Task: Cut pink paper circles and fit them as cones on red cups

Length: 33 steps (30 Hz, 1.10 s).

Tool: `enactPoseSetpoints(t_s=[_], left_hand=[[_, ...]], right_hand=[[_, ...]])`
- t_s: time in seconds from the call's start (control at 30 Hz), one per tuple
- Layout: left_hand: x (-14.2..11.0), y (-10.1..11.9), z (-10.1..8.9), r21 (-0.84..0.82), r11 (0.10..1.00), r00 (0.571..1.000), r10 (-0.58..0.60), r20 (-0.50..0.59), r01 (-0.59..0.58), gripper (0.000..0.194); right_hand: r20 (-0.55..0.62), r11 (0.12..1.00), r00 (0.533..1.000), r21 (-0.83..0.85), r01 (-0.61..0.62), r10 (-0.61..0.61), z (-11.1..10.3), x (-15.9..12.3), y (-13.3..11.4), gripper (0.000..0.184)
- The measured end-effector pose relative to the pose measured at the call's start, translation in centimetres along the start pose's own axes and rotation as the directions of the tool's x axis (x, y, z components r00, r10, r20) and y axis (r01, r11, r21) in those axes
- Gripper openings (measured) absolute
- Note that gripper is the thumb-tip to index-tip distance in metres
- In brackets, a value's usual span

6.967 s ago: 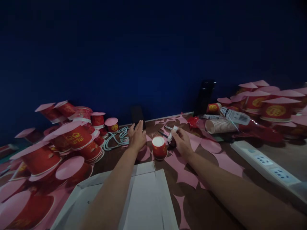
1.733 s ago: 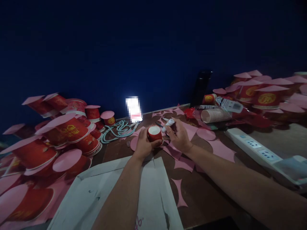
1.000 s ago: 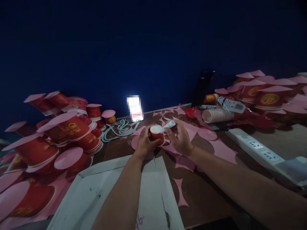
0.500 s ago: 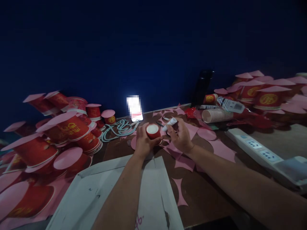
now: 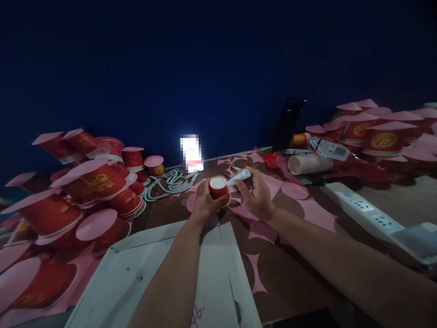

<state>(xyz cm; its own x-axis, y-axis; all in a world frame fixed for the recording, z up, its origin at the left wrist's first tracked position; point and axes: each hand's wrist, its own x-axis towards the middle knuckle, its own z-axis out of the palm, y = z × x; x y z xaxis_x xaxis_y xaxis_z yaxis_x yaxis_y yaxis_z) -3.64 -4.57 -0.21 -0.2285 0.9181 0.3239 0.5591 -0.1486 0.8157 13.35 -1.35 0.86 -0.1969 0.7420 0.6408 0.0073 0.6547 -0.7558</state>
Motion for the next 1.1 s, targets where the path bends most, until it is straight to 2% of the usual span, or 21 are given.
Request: enactPoseSetpoints(t_s=[0.17, 0.3, 0.37, 0.43, 0.5, 0.57, 0.67, 0.8, 0.9, 0.97, 1.1], left_hand=[[0.1, -0.1, 0.4, 0.101, 0.993, 0.996, 0.072, -0.047, -0.067, 0.062], [-0.1, 0.1, 0.4, 0.137, 0.989, 0.997, 0.067, -0.046, -0.060, 0.061], [-0.3, 0.3, 0.3, 0.108, 0.993, 0.998, 0.047, -0.044, -0.042, 0.061], [-0.3, 0.5, 0.1, 0.047, 0.999, 0.998, -0.006, -0.056, 0.008, 0.061], [-0.3, 0.7, -0.1, -0.041, 0.995, 0.991, -0.095, -0.091, 0.092, 0.064], [-0.1, 0.6, -0.3, -0.129, 0.979, 0.974, -0.178, -0.138, 0.160, 0.068], [0.2, 0.0, -0.3, -0.199, 0.961, 0.955, -0.228, -0.188, 0.190, 0.071], [0.4, -1.1, 0.0, -0.184, 0.969, 0.958, -0.203, -0.203, 0.167, 0.072], [0.4, -1.2, 0.1, -0.164, 0.969, 0.956, -0.215, -0.199, 0.184, 0.071], [0.3, -1.0, 0.0, -0.152, 0.971, 0.960, -0.212, -0.183, 0.185, 0.070], [0.2, -0.6, -0.2, -0.118, 0.976, 0.967, -0.199, -0.157, 0.182, 0.070]], right_hand=[[0.043, 1.000, 0.999, -0.022, 0.019, -0.018, 0.1, -0.2, -0.1, 0.027], [0.055, 0.996, 0.998, -0.080, 0.041, -0.037, 0.1, -0.3, -0.5, 0.024], [0.030, 0.997, 0.999, -0.076, 0.021, -0.019, 0.1, -0.1, -0.4, 0.023], [-0.049, 0.998, 0.996, -0.005, -0.070, 0.069, 0.0, 0.5, 0.0, 0.023], [-0.174, 0.969, 0.960, 0.154, -0.195, 0.221, -0.3, 1.4, 1.0, 0.025], [-0.278, 0.909, 0.893, 0.326, -0.258, 0.353, -1.0, 2.6, 2.4, 0.031], [-0.339, 0.827, 0.800, 0.467, -0.314, 0.496, -2.7, 4.3, 4.1, 0.035], [-0.351, 0.747, 0.697, 0.526, -0.406, 0.626, -4.4, 5.3, 5.3, 0.026], [-0.302, 0.695, 0.643, 0.479, -0.536, 0.704, -4.8, 5.2, 5.7, 0.023], [-0.248, 0.705, 0.665, 0.348, -0.618, 0.705, -5.0, 4.9, 5.9, 0.024], [-0.178, 0.739, 0.723, 0.042, -0.672, 0.668, -5.4, 4.4, 6.4, 0.022]])
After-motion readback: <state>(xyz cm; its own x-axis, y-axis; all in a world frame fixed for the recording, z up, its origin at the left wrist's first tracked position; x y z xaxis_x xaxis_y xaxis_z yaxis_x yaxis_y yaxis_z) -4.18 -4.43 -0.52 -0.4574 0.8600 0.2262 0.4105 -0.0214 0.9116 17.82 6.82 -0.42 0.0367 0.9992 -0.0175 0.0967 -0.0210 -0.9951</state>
